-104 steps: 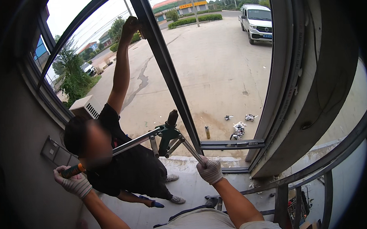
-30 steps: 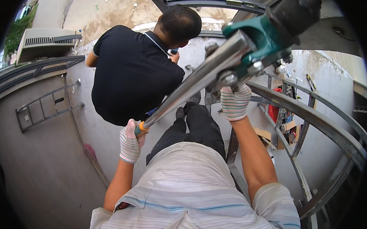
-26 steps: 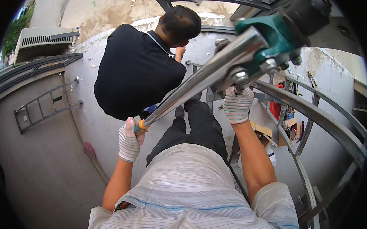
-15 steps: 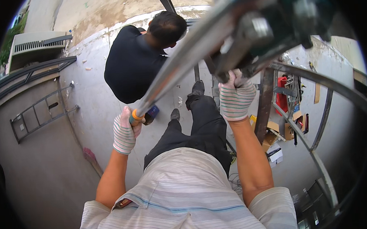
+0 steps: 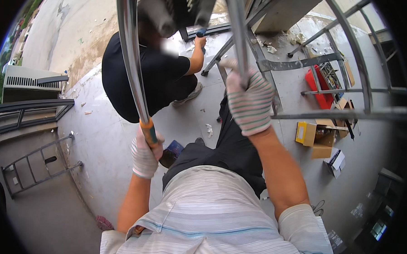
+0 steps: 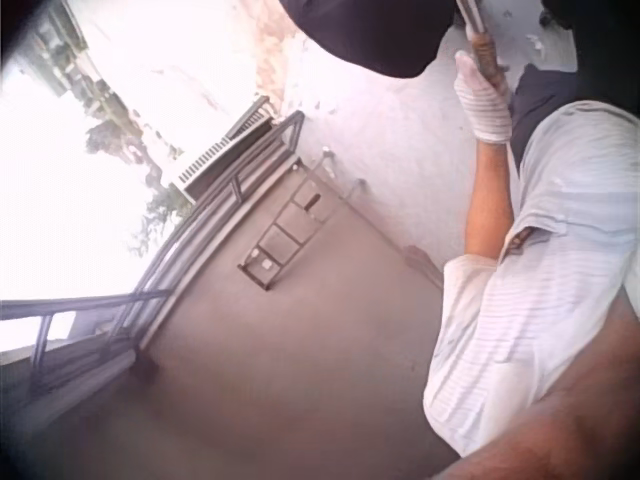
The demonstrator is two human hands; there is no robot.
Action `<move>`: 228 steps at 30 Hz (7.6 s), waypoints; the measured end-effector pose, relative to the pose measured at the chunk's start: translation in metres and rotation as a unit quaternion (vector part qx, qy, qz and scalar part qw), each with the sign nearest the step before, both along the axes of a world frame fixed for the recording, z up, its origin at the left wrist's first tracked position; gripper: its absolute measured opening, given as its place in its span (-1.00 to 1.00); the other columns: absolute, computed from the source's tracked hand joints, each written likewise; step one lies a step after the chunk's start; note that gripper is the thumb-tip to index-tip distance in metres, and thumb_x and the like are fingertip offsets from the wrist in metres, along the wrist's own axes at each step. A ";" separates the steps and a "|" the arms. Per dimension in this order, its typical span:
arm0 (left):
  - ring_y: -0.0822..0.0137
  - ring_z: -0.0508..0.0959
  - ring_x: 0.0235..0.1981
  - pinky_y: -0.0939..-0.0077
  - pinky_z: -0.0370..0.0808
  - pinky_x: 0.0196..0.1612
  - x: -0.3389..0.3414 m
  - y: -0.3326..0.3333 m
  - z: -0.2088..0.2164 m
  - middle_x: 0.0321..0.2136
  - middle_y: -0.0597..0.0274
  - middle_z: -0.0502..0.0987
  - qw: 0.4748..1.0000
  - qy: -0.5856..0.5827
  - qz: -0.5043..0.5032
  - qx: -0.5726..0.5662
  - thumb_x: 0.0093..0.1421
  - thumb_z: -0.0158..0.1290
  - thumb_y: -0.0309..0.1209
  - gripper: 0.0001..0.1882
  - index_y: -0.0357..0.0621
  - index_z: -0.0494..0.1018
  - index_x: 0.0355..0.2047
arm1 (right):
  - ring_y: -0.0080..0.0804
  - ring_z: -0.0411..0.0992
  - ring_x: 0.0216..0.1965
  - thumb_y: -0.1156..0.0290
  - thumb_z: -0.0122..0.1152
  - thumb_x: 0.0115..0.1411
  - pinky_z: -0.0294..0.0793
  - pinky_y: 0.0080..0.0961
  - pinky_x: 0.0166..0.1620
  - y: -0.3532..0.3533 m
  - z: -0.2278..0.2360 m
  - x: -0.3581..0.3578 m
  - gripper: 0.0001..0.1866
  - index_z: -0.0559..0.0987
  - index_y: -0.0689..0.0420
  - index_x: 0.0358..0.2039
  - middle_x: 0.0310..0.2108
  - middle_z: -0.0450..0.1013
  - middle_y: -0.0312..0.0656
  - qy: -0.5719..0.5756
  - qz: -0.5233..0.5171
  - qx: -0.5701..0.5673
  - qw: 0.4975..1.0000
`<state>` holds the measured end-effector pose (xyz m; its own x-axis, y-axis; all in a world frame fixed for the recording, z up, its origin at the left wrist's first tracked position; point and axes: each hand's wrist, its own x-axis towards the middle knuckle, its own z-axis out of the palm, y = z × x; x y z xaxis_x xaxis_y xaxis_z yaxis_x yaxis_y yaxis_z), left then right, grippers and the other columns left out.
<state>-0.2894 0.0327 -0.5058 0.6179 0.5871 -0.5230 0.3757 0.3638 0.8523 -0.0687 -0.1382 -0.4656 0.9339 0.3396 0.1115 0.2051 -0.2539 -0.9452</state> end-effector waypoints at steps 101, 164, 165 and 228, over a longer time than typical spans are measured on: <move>0.43 0.34 -0.37 0.52 0.39 -0.29 -0.017 -0.097 0.019 -0.29 0.31 0.48 0.776 -0.468 0.236 -0.351 0.47 0.02 -0.23 -0.77 -0.09 0.56 -0.11 | -0.03 0.54 -0.49 0.45 0.18 0.21 0.52 -0.28 -0.34 -0.210 0.038 0.019 -0.79 0.65 0.11 -0.14 -0.52 0.50 0.03 -0.082 0.345 -0.395 0.848; 0.70 0.22 -0.66 0.73 0.12 -0.60 0.010 -0.030 0.054 -0.65 0.53 0.38 0.974 -0.206 -0.046 -0.078 0.45 0.07 -0.15 -0.62 -0.22 0.69 -0.20 | 0.03 0.56 -0.47 0.37 0.17 0.17 0.56 -0.13 -0.33 -0.147 0.144 0.035 -0.86 0.58 0.05 -0.25 -0.56 0.50 -0.03 -0.229 0.433 -0.582 0.649; 0.70 0.21 -0.66 0.73 0.11 -0.60 0.010 -0.029 0.054 -0.65 0.53 0.38 0.975 -0.206 -0.037 -0.072 0.45 0.07 -0.15 -0.62 -0.22 0.69 -0.19 | 0.00 0.56 -0.45 0.36 0.20 0.16 0.55 -0.15 -0.33 -0.144 0.148 0.034 -0.87 0.56 0.05 -0.28 -0.55 0.50 -0.05 -0.252 0.424 -0.592 0.637; 0.59 0.33 -0.54 0.61 0.29 -0.47 -0.073 -0.124 0.015 -0.62 0.47 0.41 0.985 0.045 -0.026 0.164 0.41 0.06 0.06 -0.46 -0.16 0.56 -0.49 | -0.05 0.60 -0.41 -0.08 0.26 0.16 0.57 -0.19 -0.25 -0.207 -0.027 0.007 -0.57 0.67 0.08 -0.43 -0.52 0.58 -0.03 -0.062 0.266 -0.411 0.870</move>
<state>-0.3620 -0.0910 -0.4904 0.6109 0.7027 -0.3648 0.4656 0.0538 0.8834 -0.0618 -0.3454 -0.4931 0.6184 0.7328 -0.2838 0.5876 -0.6710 -0.4522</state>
